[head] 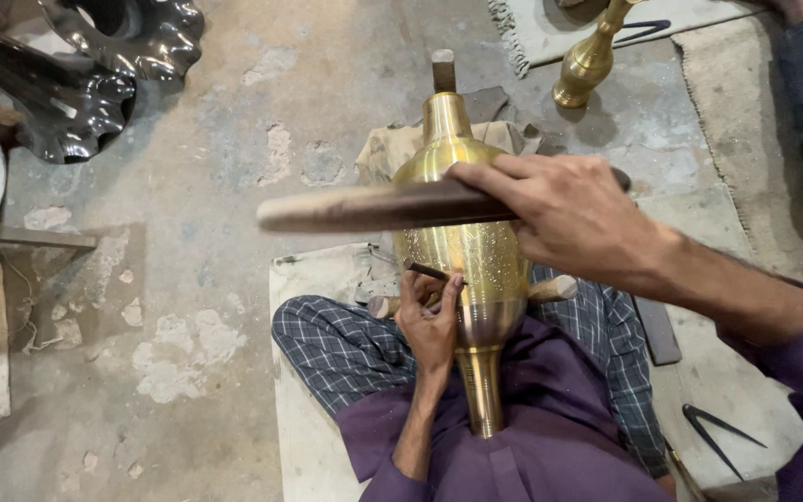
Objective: The person sits cross-legged on the floor with a large brass vase braced between their feet and engraves a decorative pattern into its surface. They hold a small chisel against the brass with one hand and repeatedly strike it with a wooden mallet held in the other hand, repositioning the chisel across the vase body as they work.
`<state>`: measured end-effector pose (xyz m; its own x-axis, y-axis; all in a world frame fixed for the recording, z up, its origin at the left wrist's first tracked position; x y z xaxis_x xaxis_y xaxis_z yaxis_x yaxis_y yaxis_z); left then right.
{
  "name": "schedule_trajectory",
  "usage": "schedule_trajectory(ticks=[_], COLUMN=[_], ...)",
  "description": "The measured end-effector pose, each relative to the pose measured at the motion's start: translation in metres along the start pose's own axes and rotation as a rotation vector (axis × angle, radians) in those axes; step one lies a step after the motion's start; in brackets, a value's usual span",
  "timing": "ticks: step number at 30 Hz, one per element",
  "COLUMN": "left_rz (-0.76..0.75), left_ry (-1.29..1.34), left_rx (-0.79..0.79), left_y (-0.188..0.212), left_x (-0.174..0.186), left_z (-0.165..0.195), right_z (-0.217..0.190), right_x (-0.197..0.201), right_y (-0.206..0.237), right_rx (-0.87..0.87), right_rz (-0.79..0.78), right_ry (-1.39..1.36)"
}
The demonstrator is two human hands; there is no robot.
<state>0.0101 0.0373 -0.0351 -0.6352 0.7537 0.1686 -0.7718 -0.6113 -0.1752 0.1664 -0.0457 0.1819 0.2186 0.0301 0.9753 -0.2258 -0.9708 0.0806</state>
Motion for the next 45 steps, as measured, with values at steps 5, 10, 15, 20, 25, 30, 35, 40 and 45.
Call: schedule_trajectory(ticks=[5,10,15,20,25,30,35,40,45], left_rz=[-0.018,-0.052,-0.081,-0.169,-0.287,-0.437,-0.592,-0.82,-1.029], left_ry=[0.023,-0.016,0.078,-0.076,-0.037,-0.079,-0.105,-0.224,-0.31], left_rx=[-0.029,-0.017,-0.023,-0.053,-0.048,-0.118,-0.083,-0.215,-0.269], left_y=[0.0,-0.001,-0.003,-0.012,-0.022,-0.035,-0.045,-0.061,-0.068], left_x=[0.003,0.002,0.001,0.003,0.003,0.003,0.005,-0.005,-0.01], left_z=[0.003,0.001,0.002,0.003,-0.003,0.004,0.006,0.017,0.034], right_z=[0.001,0.005,0.004,0.02,0.04,0.052,0.067,0.075,0.077], right_x=[0.011,0.007,-0.013,-0.025,-0.028,-0.045,-0.065,-0.082,-0.115], right_y=[0.017,0.014,0.008,0.014,0.036,0.063,0.098,0.124,0.152], right_rx=[-0.043,-0.04,-0.024,-0.097,-0.198,-0.298,-0.463,-0.507,-0.596], right_rz=[0.112,0.036,-0.11,-0.149,-0.015,-0.05,-0.042,0.038,0.118], right_ry=[0.395,0.254,0.52,0.393,0.172,0.326,0.143,-0.061,-0.186])
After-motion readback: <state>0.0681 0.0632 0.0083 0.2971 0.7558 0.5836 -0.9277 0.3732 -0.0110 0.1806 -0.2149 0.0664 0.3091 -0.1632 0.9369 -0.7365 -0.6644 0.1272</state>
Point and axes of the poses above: each hand's wrist, its own y-axis away from the middle knuckle, its own x-axis out of the back of the hand, z = x × y, the point moved 5 cm from there along -y, towards the middle knuckle, and after that the axes turned 15 degrees about -z, right-handed, at the moved point
